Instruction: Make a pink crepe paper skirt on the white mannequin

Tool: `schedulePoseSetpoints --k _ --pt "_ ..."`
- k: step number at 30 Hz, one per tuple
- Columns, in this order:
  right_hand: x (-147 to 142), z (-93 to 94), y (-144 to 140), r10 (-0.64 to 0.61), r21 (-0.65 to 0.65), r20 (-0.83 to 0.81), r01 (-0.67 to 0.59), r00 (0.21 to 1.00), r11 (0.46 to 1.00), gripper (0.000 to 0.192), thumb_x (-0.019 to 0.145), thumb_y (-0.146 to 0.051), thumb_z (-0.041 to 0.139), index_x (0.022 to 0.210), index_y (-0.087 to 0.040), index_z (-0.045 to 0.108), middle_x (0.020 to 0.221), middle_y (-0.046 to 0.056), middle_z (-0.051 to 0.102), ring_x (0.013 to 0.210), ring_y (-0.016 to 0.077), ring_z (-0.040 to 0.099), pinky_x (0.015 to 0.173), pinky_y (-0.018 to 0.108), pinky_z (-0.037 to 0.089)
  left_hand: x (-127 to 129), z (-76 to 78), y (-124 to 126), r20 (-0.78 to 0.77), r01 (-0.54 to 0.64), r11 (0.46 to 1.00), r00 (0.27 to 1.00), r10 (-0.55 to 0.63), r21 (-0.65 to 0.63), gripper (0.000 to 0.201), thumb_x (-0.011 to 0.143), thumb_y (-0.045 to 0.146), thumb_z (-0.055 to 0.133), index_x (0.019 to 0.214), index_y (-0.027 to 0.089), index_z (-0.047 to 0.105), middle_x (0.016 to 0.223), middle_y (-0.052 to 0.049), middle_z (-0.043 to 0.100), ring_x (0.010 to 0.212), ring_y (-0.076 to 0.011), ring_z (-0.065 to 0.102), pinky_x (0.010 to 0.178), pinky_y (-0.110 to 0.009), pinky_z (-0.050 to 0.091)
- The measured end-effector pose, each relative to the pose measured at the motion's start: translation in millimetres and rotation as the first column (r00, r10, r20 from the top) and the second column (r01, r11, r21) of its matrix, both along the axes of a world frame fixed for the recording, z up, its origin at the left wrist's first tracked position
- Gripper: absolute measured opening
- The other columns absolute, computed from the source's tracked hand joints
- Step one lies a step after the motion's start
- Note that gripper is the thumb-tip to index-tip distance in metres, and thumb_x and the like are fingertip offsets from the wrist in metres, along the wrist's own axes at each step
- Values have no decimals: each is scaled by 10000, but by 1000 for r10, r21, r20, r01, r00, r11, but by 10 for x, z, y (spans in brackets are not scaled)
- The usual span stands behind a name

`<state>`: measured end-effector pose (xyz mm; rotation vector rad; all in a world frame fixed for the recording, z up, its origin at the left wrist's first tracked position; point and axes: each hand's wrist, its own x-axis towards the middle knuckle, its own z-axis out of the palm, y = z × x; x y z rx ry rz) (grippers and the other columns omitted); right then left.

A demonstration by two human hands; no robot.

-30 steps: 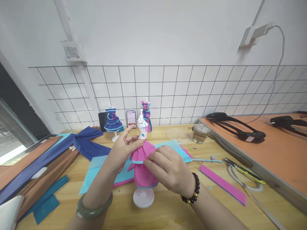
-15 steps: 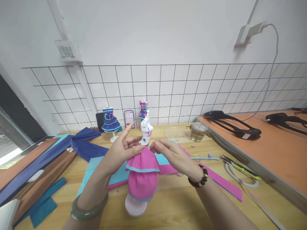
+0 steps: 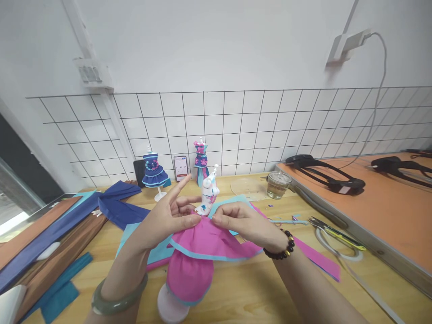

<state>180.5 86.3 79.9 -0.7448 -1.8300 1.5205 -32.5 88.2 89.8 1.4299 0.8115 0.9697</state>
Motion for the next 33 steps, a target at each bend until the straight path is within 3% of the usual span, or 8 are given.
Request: schedulePoseSetpoints --k 3,8,14,21,27,33 --pt "-37 -2 -25 -11 -56 -33 9 999 998 358 752 -464 664 658 -149 523 565 -47 475 501 65 391 479 216 267 -1 -12 5 10 10 1000 1000 -10 23 1006 714 192 730 1440 362 54 1247 -119 554 903 -182 605 804 -339 466" --pt "-79 -8 -37 -51 -52 -23 50 998 997 342 725 -439 698 657 -146 535 573 -51 479 511 59 382 480 206 274 4 -8 7 8 18 999 1000 -18 46 991 724 190 722 1438 365 59 1239 -103 548 928 -179 595 814 -324 459" --pt "-89 -31 -28 -84 -4 -60 84 995 996 346 721 -457 692 658 -141 566 600 -44 472 558 71 388 514 218 295 10 -11 21 -20 22 998 1000 -20 55 950 735 216 711 1439 362 91 1234 -102 556 962 -197 593 823 -326 460" --pt "-96 -76 -1 -144 96 32 140 989 985 300 762 -435 660 698 -144 635 574 -48 456 533 71 365 495 218 285 17 -21 36 -23 25 999 999 -25 38 939 736 205 706 1440 352 104 1215 -95 569 997 -196 584 847 -320 458" --pt "-103 -58 -7 -182 204 96 160 979 966 275 812 -408 601 763 -154 694 665 -1 603 618 111 484 568 231 388 23 -72 71 34 79 997 996 -80 14 942 749 182 686 1444 343 71 1220 -111 573 1025 -215 584 789 -295 475" --pt "-96 -99 22 -223 257 172 174 960 950 265 823 -379 577 722 -155 673 661 -5 600 615 115 485 564 230 368 26 -111 102 25 122 993 992 -122 1 907 770 190 671 1444 341 83 1260 -111 562 1122 -234 545 862 -332 453"
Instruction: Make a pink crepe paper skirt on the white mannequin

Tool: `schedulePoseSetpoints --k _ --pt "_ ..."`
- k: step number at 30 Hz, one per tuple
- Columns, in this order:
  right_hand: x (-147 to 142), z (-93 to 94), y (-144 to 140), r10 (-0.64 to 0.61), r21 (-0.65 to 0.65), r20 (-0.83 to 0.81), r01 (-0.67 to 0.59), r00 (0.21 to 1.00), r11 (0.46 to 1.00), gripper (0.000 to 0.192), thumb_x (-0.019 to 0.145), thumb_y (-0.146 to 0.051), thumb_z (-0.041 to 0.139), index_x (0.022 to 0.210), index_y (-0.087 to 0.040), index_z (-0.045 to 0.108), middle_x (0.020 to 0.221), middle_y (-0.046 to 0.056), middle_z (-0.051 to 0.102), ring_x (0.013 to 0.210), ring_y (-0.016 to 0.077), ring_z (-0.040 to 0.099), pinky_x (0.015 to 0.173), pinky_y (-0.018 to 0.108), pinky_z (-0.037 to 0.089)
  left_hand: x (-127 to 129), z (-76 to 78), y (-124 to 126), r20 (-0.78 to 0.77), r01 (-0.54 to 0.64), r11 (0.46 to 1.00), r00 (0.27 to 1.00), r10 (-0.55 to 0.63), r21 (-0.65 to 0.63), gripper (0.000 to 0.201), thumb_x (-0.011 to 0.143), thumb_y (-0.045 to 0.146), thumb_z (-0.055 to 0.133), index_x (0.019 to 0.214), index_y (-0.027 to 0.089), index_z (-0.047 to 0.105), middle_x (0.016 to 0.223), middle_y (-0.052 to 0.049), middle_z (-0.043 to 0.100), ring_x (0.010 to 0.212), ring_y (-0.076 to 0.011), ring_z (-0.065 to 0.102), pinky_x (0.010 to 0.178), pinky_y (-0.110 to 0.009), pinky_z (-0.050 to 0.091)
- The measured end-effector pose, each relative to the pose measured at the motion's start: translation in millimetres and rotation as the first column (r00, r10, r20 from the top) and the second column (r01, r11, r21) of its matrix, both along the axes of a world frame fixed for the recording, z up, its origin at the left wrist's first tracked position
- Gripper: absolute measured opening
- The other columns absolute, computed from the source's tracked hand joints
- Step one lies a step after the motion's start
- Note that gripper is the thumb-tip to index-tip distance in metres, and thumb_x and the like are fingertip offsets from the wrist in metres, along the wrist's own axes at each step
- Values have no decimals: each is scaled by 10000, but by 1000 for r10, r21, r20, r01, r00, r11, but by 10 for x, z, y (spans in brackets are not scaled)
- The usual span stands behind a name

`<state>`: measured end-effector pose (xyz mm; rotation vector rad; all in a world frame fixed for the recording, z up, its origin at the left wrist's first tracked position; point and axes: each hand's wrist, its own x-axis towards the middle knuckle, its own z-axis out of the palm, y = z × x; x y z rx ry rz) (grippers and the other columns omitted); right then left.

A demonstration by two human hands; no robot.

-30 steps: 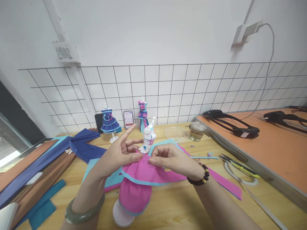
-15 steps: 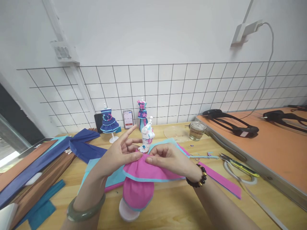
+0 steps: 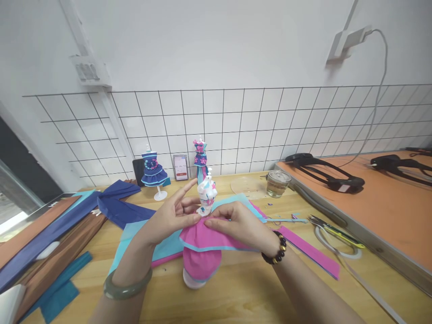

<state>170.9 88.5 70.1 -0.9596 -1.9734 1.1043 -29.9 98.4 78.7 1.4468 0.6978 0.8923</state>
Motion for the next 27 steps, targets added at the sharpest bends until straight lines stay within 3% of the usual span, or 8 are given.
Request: schedulePoseSetpoints --k 6,9,17,22,27 --pt "-14 -50 39 -34 13 87 33 996 999 314 825 -402 546 648 -152 616 554 -42 447 537 92 377 497 218 284 25 -121 69 -10 -15 1000 1000 15 9 950 677 148 747 1427 349 199 1288 -91 551 1187 -251 507 959 -375 415" --pt "-8 -71 52 -46 13 119 45 992 999 340 836 -424 520 649 -154 604 547 -47 383 524 89 319 482 220 251 41 -173 96 -9 -19 1000 1000 19 19 970 672 138 746 1431 348 179 1249 -87 578 1187 -245 509 949 -363 426" --pt "10 -75 56 -52 18 139 50 989 999 323 840 -417 509 667 -156 589 565 -45 353 534 92 298 478 218 237 42 -184 101 -10 -7 1000 1000 7 8 977 684 159 740 1435 347 143 1181 -77 591 1159 -226 517 935 -374 432" --pt "8 -69 52 -47 7 135 46 990 999 312 836 -413 517 677 -157 602 572 -44 372 548 94 323 488 214 251 20 -199 116 -57 -55 998 997 57 28 952 642 192 776 1418 329 243 1136 -74 590 1134 -226 522 1011 -432 362" --pt "1 -66 48 -43 12 136 42 990 999 331 836 -425 516 655 -157 586 562 -48 355 537 91 304 482 218 240 34 -166 109 -65 -22 998 998 25 51 886 662 202 764 1405 312 294 1143 -84 600 1102 -233 542 1003 -444 366"
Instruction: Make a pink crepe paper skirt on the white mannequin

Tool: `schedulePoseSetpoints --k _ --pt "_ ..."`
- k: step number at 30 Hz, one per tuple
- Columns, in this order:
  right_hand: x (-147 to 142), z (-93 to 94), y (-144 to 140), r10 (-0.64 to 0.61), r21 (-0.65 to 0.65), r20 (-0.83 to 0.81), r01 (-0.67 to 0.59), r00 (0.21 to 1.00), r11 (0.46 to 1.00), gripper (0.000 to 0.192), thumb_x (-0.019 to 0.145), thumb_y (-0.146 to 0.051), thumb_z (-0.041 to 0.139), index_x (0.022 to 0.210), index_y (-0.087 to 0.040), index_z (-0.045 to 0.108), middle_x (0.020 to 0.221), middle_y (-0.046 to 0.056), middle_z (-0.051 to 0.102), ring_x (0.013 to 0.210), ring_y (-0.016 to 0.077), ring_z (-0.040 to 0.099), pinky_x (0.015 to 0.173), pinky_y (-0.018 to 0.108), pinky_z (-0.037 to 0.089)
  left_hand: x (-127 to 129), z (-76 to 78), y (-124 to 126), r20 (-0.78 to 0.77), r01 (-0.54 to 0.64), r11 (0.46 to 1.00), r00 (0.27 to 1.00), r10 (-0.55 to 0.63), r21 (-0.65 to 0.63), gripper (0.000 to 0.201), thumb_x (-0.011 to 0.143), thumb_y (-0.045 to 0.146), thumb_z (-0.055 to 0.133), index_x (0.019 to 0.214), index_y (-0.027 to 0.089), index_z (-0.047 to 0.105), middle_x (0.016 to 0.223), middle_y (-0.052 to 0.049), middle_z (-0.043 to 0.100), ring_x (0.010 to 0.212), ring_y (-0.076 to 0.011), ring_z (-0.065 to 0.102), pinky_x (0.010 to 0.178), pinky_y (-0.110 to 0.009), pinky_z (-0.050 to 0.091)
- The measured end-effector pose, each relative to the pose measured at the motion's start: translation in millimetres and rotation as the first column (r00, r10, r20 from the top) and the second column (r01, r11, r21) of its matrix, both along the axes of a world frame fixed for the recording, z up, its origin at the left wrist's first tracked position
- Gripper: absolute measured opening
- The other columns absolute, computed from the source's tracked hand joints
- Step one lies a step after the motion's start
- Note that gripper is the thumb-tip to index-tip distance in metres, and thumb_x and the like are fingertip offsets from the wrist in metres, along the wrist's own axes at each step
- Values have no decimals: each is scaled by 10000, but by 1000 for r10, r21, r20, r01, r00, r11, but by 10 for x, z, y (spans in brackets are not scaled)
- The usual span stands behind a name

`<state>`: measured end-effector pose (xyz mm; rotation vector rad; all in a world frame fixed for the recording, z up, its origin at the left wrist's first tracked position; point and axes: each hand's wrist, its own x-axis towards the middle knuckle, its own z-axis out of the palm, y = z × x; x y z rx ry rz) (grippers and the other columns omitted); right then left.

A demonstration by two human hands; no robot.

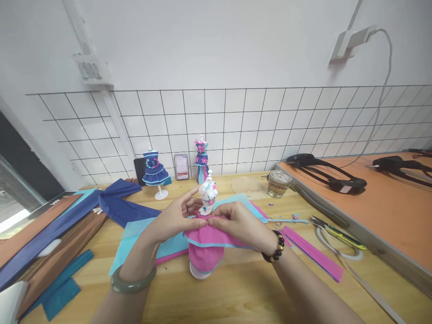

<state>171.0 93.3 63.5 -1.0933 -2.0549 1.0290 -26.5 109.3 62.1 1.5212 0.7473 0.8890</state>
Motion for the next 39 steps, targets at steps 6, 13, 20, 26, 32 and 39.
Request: schedulePoseSetpoints --k 6,13,20,26,32,39 --pt "3 -7 -6 -3 16 22 2 1000 1000 302 850 -396 498 720 -153 623 574 -46 367 543 92 307 478 215 240 -25 20 3 -78 20 999 997 -17 37 829 696 239 742 1401 287 311 1232 -99 586 1177 -258 498 971 -407 402" --pt "-18 9 -17 -44 31 48 43 998 999 298 847 -374 499 692 -149 616 557 -49 349 534 89 297 468 219 226 -42 36 -16 -87 5 1000 996 -4 3 810 759 227 682 1428 277 229 1266 -105 564 1179 -249 501 902 -360 443" --pt "-73 26 -45 -187 111 80 177 979 978 313 822 -365 541 603 -151 604 514 -36 424 513 91 345 461 221 240 -25 37 -24 -121 -50 998 991 55 39 818 765 240 669 1436 266 202 1221 -84 606 1137 -232 532 894 -342 444" --pt "-37 55 -82 -155 176 104 136 982 975 254 852 -319 517 708 -169 664 566 -16 552 527 107 433 484 226 293 -24 64 -27 -155 -67 995 985 78 73 806 755 249 677 1428 264 234 1220 -77 611 1152 -231 524 941 -364 413" --pt "-15 114 -128 -72 222 49 60 996 973 179 853 -218 528 823 -191 702 804 19 681 726 141 583 643 241 416 -33 59 -15 -176 -71 994 981 84 83 824 737 275 692 1426 266 241 1231 -80 603 1153 -241 517 935 -378 416" --pt "-2 124 -123 -7 210 49 -3 999 978 184 859 -201 520 883 -194 703 847 28 686 754 148 604 657 251 441 -40 39 -12 -183 -45 992 981 66 116 749 741 251 693 1391 280 323 1214 -73 608 1152 -236 517 968 -394 387"
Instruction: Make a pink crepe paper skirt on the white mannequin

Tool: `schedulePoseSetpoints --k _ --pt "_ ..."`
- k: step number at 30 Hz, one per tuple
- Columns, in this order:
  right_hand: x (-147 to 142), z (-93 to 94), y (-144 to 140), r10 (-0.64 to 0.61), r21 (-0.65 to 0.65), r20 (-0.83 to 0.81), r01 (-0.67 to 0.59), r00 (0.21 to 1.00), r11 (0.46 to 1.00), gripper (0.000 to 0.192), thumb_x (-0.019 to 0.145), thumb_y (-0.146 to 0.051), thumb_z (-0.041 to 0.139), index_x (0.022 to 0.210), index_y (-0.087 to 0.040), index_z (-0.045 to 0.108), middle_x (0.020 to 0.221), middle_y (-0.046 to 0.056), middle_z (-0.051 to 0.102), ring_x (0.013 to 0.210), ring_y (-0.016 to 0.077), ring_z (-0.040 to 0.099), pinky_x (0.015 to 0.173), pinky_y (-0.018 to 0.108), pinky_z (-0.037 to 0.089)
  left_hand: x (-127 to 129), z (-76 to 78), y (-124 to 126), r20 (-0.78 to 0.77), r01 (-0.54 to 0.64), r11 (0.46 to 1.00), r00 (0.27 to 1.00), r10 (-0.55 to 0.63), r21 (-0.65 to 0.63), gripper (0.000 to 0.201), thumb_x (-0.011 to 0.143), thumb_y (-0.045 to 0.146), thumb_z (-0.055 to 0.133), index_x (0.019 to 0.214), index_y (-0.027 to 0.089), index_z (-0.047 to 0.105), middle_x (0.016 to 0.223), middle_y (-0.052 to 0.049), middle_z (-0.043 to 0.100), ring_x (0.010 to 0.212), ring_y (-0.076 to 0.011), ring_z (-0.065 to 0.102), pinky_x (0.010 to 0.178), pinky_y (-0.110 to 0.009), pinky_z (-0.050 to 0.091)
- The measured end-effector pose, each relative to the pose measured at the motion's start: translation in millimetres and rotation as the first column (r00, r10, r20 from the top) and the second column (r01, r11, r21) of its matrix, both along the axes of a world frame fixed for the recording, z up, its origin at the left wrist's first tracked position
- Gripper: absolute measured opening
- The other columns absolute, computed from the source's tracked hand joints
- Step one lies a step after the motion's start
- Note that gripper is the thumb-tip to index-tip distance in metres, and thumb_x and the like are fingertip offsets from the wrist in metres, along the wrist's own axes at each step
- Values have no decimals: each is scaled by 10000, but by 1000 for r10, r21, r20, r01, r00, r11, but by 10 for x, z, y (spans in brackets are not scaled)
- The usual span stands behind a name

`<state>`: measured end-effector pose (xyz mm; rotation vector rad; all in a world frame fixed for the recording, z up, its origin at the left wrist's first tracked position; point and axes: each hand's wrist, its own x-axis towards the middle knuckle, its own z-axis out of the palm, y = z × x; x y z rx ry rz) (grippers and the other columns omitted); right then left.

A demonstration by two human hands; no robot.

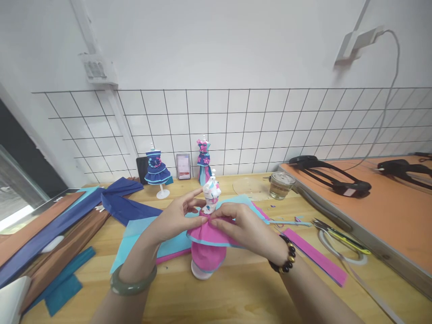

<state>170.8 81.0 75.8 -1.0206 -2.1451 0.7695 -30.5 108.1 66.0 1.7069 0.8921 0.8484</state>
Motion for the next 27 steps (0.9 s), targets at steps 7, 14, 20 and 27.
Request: schedulePoseSetpoints --k 7,14,20,27 --pt "9 27 -1 48 -77 -57 -52 997 996 148 831 -181 558 854 -190 704 865 25 706 782 152 627 674 246 455 -20 -8 0 52 42 997 998 -39 -58 777 724 212 706 1395 268 319 1241 -100 582 1207 -256 475 929 -379 431" --pt "-11 22 -5 -22 -135 -95 9 995 991 118 815 -207 578 801 -174 690 805 14 694 736 138 603 647 234 443 -6 16 -32 41 42 997 998 -39 -64 814 714 175 699 1408 286 289 1256 -108 564 1242 -269 435 920 -389 435" --pt "-22 -36 24 -97 -150 -116 80 989 986 139 799 -285 604 754 -166 659 709 8 647 647 130 545 564 226 410 -6 20 -44 12 35 999 999 -35 -31 808 700 223 721 1396 297 317 1238 -100 568 1208 -266 459 925 -403 426" --pt "-33 -69 39 -137 -114 -115 124 984 986 137 793 -281 596 736 -171 653 711 11 648 631 125 531 568 233 409 -6 9 -35 -10 14 1000 1000 -15 -22 760 704 251 725 1370 298 363 1254 -91 570 1199 -262 469 927 -399 421"
